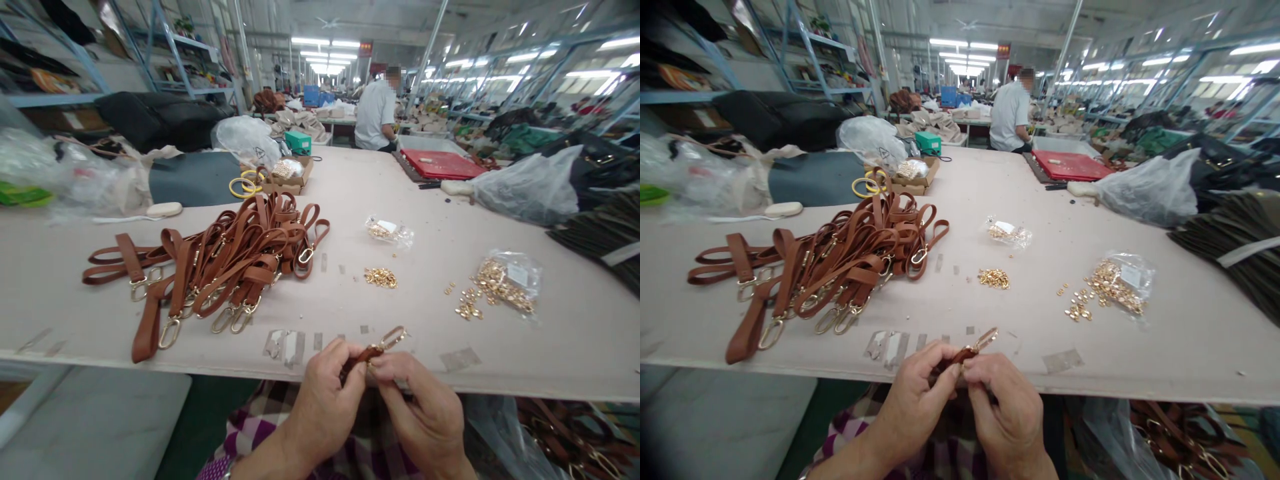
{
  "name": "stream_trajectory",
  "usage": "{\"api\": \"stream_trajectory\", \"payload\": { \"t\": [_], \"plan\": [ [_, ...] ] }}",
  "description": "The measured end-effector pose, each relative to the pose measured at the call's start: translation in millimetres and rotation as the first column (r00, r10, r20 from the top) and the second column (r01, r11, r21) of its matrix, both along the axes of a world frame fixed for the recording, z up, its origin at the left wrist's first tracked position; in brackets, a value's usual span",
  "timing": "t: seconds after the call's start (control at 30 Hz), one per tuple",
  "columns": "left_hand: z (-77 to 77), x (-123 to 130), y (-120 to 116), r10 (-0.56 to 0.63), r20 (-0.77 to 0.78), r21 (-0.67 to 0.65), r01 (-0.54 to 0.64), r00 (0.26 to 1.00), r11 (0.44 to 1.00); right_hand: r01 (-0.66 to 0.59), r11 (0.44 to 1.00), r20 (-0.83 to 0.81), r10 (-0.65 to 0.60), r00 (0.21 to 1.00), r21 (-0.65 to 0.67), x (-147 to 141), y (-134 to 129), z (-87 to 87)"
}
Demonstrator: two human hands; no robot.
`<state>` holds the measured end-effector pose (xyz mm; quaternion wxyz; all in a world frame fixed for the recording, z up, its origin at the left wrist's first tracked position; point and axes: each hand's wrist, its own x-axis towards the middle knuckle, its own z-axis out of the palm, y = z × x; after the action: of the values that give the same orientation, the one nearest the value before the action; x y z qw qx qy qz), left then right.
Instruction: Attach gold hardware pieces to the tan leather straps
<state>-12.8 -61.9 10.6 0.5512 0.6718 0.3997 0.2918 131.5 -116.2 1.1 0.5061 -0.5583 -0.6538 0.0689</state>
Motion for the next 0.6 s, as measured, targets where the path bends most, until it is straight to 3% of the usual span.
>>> {"api": "stream_trajectory", "payload": {
  "t": [0.13, 0.23, 0.33, 0.4, 0.43, 0.5, 0.6],
  "plan": [
    [3.7, -1.3, -2.8, -0.007, -0.002, 0.085, 0.008, 1.0, 0.996, 0.013, 1.0, -0.01, -0.013, 1.0, 0.004, -1.6, -5.2, -3.0],
    [5.8, -0.2, -3.7, -0.022, 0.005, 0.162, 0.021, 1.0, 0.987, 0.119, 0.991, -0.197, -0.13, 0.972, -0.066, -5.6, -7.4, -11.6],
    [6.7, 1.5, -6.8, -0.081, 0.015, 0.189, 0.076, 0.997, 0.979, 0.161, 0.962, -0.544, -0.257, 0.799, -0.219, -9.7, -10.7, -15.3],
    [5.6, 3.8, -10.8, -0.13, 0.018, 0.18, 0.125, 0.991, 0.976, 0.07, 0.95, -0.695, -0.272, 0.666, -0.305, -10.9, -16.2, -11.8],
    [4.2, 5.8, -13.1, -0.152, 0.016, 0.171, 0.147, 0.988, 0.974, 0.011, 0.944, -0.725, -0.26, 0.638, -0.33, -11.0, -20.0, -8.9],
    [-0.1, 12.3, -18.2, -0.174, 0.011, 0.147, 0.17, 0.985, 0.974, -0.062, 0.935, -0.724, -0.228, 0.651, -0.35, -11.1, -29.2, -3.9],
    [-7.9, 26.3, -27.8, -0.192, 0.014, 0.14, 0.188, 0.981, 0.972, -0.01, 0.938, -0.697, -0.249, 0.672, -0.345, -8.4, -46.0, -7.4]
  ]
}}
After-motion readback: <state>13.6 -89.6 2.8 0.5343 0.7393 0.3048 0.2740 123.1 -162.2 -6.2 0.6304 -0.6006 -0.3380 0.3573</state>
